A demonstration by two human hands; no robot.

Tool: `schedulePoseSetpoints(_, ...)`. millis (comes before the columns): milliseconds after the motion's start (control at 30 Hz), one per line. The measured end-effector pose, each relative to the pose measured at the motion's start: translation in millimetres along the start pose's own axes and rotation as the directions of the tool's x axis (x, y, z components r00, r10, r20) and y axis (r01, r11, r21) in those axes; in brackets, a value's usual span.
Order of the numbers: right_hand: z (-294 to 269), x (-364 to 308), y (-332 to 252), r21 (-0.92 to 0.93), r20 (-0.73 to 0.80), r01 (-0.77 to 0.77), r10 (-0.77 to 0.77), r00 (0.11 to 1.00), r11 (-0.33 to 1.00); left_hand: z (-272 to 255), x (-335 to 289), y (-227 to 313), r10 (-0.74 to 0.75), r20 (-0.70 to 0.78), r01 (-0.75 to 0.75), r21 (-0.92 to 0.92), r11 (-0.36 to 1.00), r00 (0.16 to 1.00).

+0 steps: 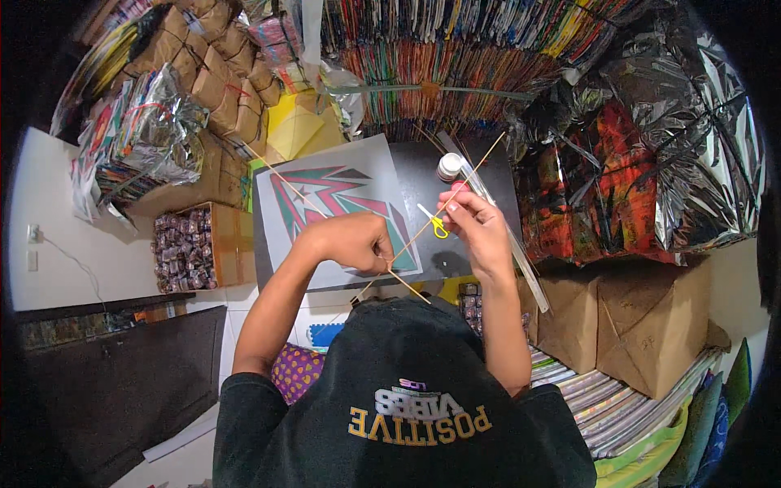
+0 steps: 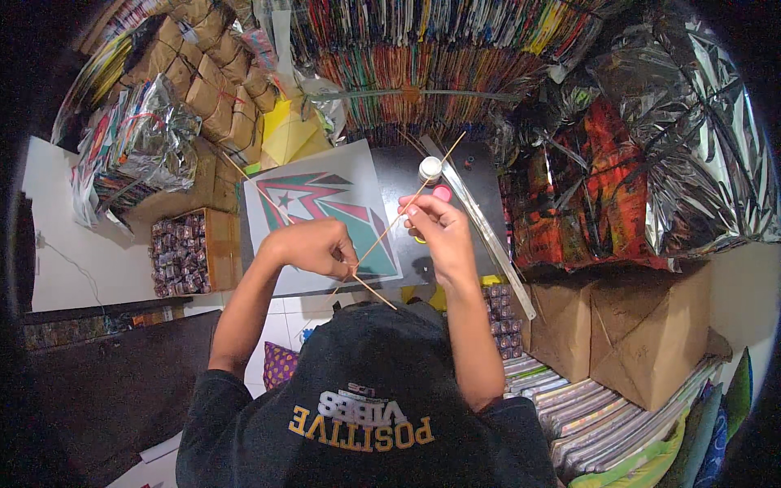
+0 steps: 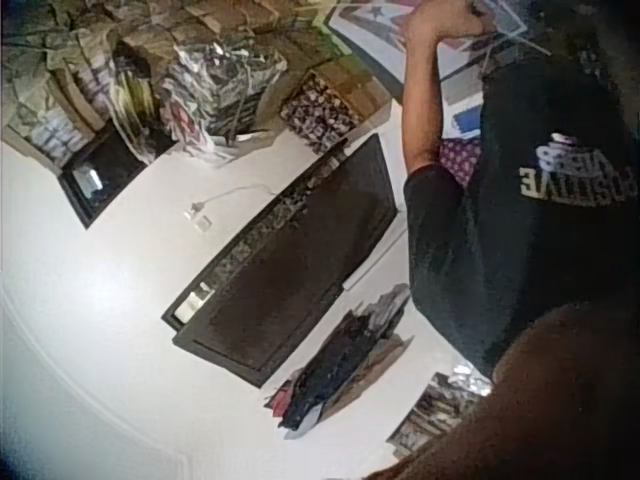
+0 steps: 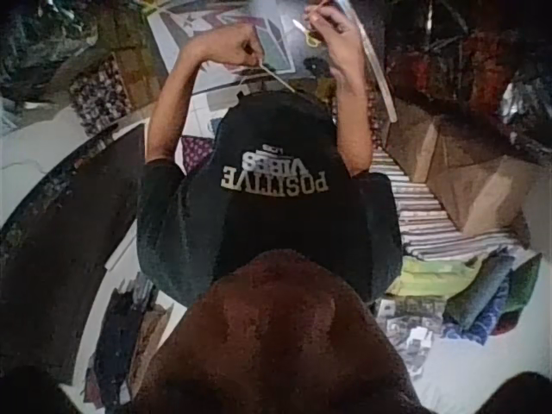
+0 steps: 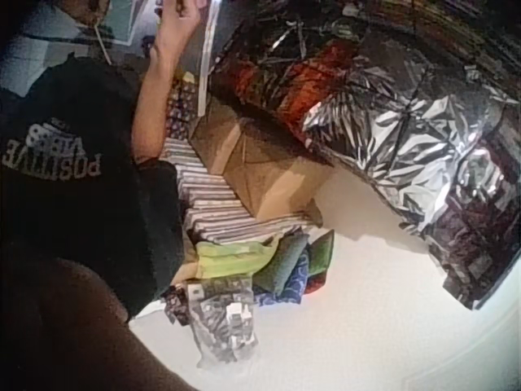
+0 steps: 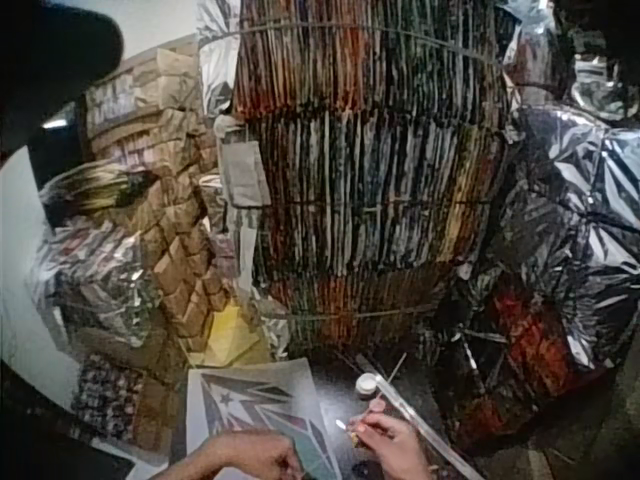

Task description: The person selects a printed kite sheet and places it on a table. They then break two wooden sticks to size and tie them together with string to form a cross-shaped frame structure.

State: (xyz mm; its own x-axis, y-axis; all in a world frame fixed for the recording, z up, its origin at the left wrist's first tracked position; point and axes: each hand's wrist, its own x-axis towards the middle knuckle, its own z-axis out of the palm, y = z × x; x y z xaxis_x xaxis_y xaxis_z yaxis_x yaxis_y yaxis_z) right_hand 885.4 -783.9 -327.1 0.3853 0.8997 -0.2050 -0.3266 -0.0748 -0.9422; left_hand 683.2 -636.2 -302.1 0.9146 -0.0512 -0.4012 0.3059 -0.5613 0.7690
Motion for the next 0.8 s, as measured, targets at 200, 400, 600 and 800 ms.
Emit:
schedulePoseSetpoints(200, 2, -2, -3, 0.156, 0.055, -0.089, 0.081, 0.995, 0.984, 2, -1, -3, 0.0, -0.053, 0.0, -0.004, 1.0, 0.999)
schedulePoseSetpoints(400, 11, -6, -11, 0.177, 0.032, -0.099, 0.095, 0.995, 0.979, -1, -1, -1, -0.006, -0.043, 0.007, 0.009, 1.0, 0.999)
schedulePoseSetpoints(600, 18, -3, 1, 0.081, -0.067, 0.025, -0.019, 0.998, 0.996, 2, 0, -8, 0.011, -0.09, -0.011, 0.001, 1.0, 0.996)
schedulePoseSetpoints(800, 22, -7, -7, 0.134, -0.126, 0.02, -0.003, 0.992, 0.991, 0, -2, -12, -0.004, -0.101, 0.008, 0.04, 0.999, 0.995)
